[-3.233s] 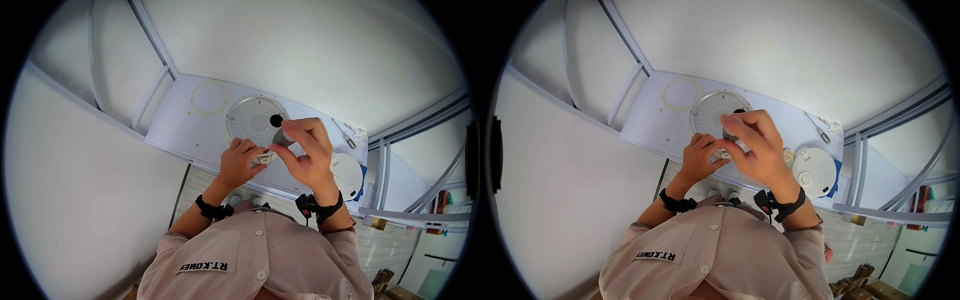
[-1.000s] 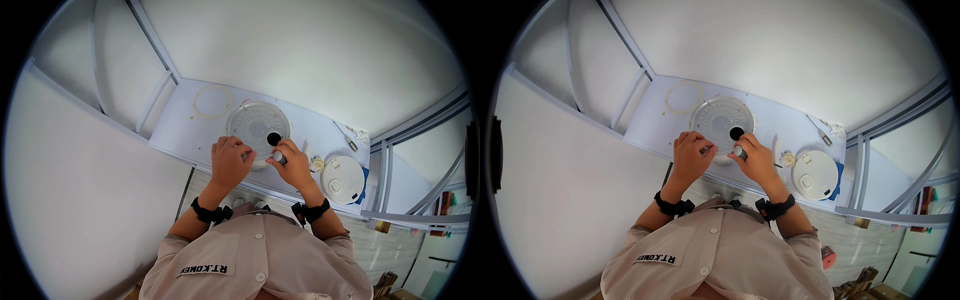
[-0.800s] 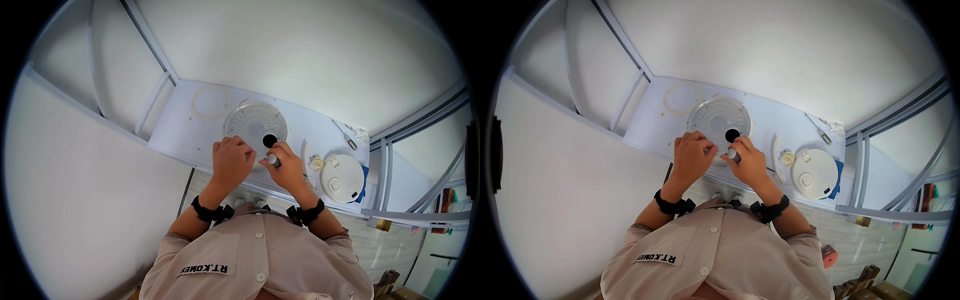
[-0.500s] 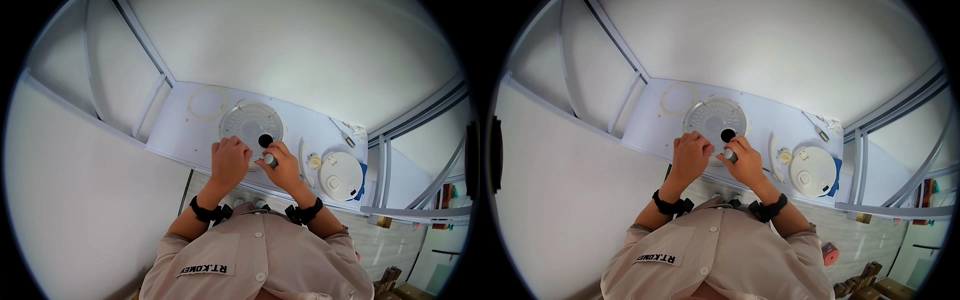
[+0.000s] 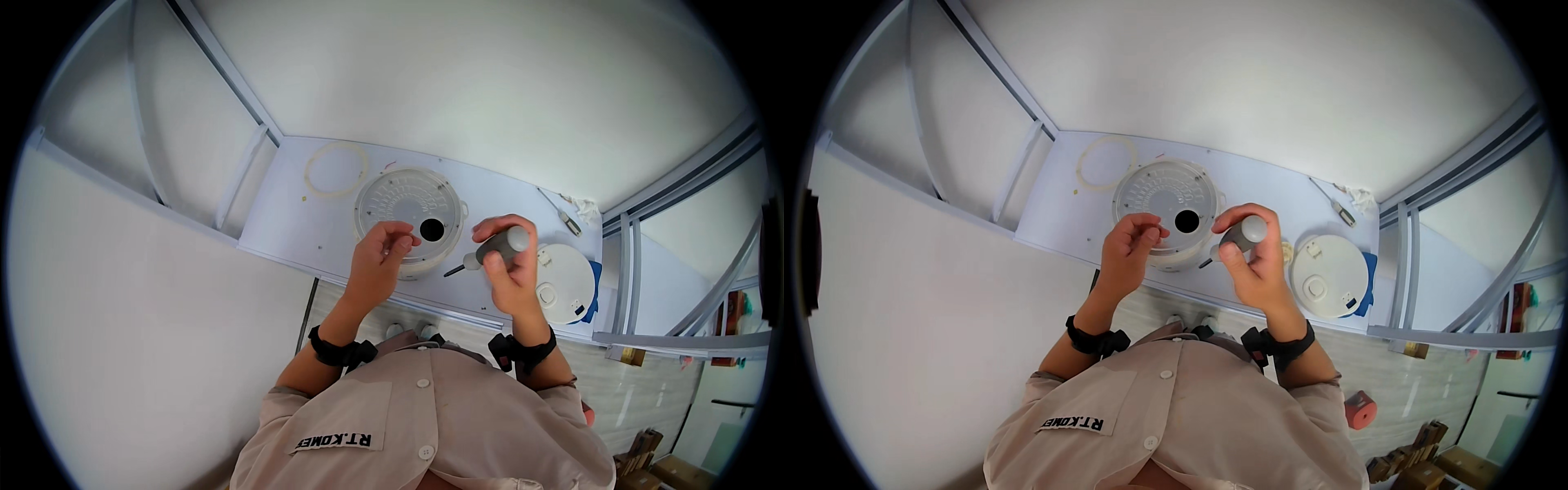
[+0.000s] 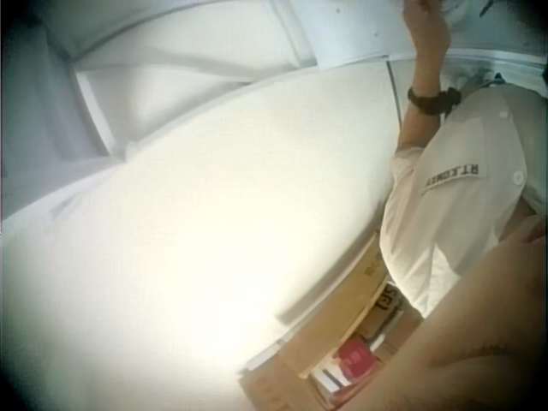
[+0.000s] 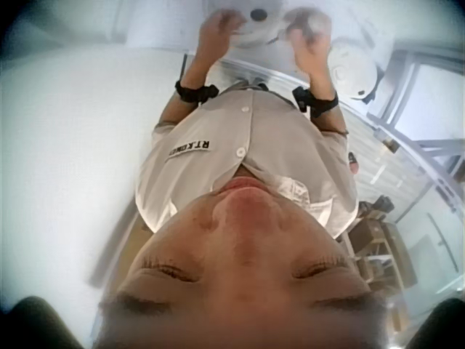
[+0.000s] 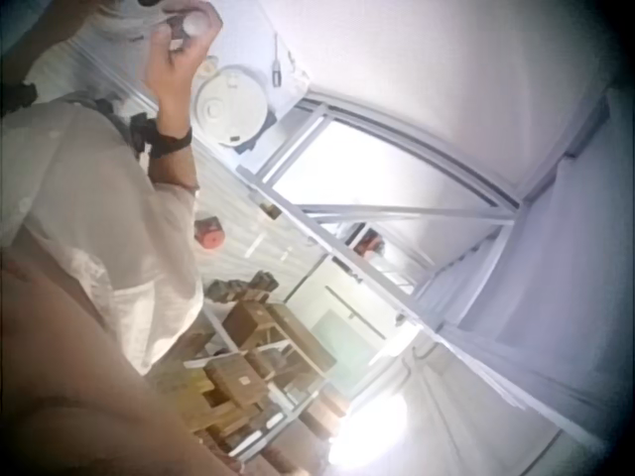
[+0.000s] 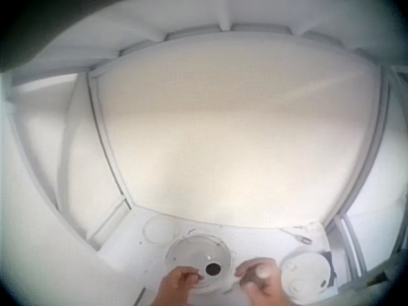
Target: The person uses a screwdriver to tighten screws on a circular white plastic light fixture cover. They then pick up a separate white plastic base, insert a small cylindrical component into its center, and place the cover onto the base.
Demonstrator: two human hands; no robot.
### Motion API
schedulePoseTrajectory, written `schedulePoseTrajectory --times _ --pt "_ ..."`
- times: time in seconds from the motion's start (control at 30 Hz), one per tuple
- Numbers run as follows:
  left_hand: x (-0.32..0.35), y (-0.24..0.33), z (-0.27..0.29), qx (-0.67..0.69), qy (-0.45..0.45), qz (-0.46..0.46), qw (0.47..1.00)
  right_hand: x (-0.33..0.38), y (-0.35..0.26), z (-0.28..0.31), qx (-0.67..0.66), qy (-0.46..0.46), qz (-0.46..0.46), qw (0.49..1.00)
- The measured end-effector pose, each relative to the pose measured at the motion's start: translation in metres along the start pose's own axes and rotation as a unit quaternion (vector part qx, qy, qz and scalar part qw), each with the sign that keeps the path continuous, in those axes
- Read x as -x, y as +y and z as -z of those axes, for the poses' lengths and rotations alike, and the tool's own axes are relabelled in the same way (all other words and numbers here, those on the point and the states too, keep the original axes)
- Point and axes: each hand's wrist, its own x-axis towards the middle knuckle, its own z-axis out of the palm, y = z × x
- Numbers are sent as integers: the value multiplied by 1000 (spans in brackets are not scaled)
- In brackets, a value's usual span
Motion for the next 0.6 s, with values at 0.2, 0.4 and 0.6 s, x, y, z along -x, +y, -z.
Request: schedulePoseTrajectory --times 0.2,0.4,0.6 --pt "1 -7 1 69 -75 18 995 -6 -16 2 -5 94 77 993" --pt "2 -21 9 115 -84 -20 990 -8 -11 2 -55 173 82 980" --pt "9 -21 12 113 -70 -25 991 -5 -4 1 -68 200 80 974"
